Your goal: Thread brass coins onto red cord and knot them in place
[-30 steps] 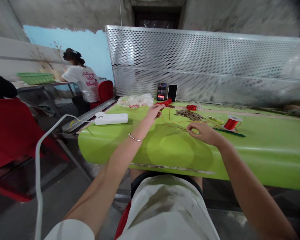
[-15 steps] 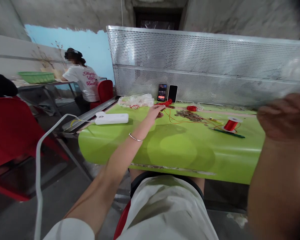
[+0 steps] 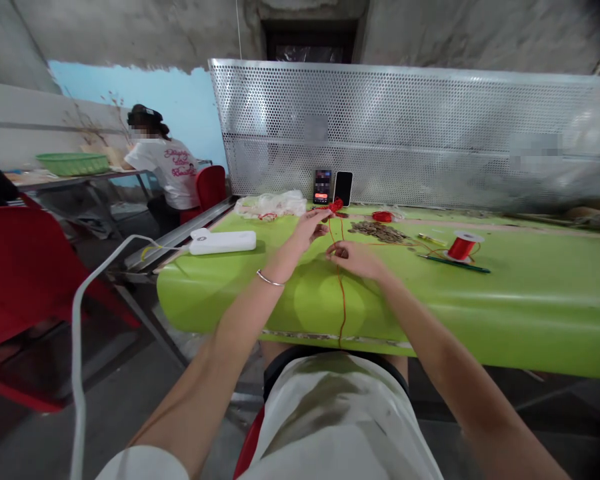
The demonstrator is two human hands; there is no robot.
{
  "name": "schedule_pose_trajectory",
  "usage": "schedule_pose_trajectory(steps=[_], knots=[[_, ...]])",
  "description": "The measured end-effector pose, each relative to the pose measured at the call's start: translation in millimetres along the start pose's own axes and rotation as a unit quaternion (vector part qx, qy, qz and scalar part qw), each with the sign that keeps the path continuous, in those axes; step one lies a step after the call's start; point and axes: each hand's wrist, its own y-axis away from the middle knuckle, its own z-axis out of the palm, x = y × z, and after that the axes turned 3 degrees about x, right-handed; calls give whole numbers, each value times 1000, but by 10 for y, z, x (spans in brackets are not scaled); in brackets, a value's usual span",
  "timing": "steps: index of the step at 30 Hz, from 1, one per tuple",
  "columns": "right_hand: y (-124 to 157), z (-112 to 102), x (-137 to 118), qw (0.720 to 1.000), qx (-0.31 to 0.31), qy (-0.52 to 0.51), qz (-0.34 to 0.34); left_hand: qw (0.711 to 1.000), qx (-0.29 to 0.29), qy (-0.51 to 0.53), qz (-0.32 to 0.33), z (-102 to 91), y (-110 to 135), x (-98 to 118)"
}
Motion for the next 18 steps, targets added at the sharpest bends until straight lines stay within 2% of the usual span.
schedule_pose_trajectory(steps=[4,7,10,14,18], knots=[[148,-109,30,992,-65,-112,1,999,41,-1,2,26,9,36],[359,-363,190,978,-79,-186,59,995,97,-5,14,21,3,51],[624,-694,479,967,-56,-211,132,989,145,1,25,-3,-5,56],[981,-1098,940,942,75,-254,207,986,163,-1,30,-27,-9,63],[1187,-1288,1267,915,246,-234,217,984,178,-9,19,-25,-10,72]])
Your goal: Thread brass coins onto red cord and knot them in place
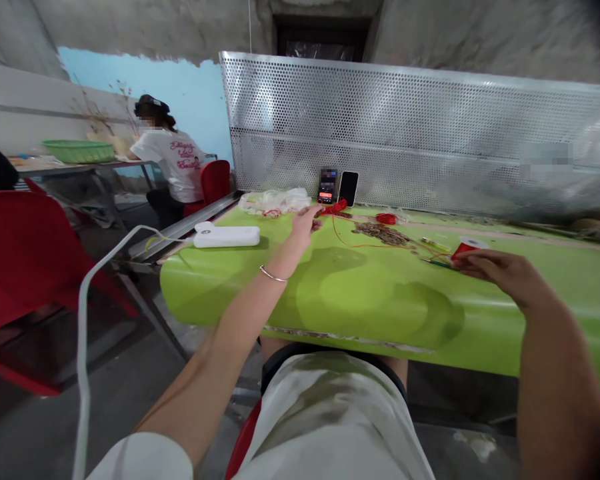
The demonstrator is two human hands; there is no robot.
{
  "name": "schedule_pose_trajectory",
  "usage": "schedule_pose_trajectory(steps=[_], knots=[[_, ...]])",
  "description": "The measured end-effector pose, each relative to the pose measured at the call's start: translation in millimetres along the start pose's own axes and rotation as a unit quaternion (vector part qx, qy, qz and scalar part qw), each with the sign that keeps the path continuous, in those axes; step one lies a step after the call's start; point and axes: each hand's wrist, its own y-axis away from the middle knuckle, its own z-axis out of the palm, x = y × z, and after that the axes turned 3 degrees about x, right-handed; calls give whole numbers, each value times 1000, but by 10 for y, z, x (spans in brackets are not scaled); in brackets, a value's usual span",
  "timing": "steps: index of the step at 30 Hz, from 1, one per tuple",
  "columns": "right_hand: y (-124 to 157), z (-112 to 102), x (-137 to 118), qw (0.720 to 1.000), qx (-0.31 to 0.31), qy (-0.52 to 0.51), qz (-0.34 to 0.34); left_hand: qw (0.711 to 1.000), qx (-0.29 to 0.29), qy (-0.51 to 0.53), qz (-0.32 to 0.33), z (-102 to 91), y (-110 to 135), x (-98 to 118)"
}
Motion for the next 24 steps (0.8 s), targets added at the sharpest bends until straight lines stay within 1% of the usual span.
schedule_pose_trajectory(steps=[2,3,5,7,9,10,13,16,19,21,24], knots=[[-31,-27,50,996,76,19,-31,1000,-14,-18,-1,5,11,-3],[-47,-4,55,993,100,31,-47,999,-30,-33,0,7,21,-7],[-87,104,31,989,124,39,-76,994,-74,-78,14,10,52,-19],[-137,283,-36,987,119,33,-106,982,-125,-137,44,11,90,-33],[-187,518,-136,984,96,23,-149,966,-163,-186,79,12,125,-44],[-206,652,-197,981,75,23,-180,960,-173,-201,91,13,138,-48],[-216,1091,-412,958,-2,-7,-285,953,-175,-221,107,15,154,-57],[-144,1513,-653,934,-99,-31,-341,950,-174,-233,117,14,146,-61],[-65,1839,-846,910,-159,-3,-383,946,-189,-235,122,8,129,-63],[-57,1996,-899,900,-168,23,-401,947,-196,-224,121,4,117,-65],[-120,2158,-836,906,-127,52,-401,953,-184,-213,113,8,107,-69]])
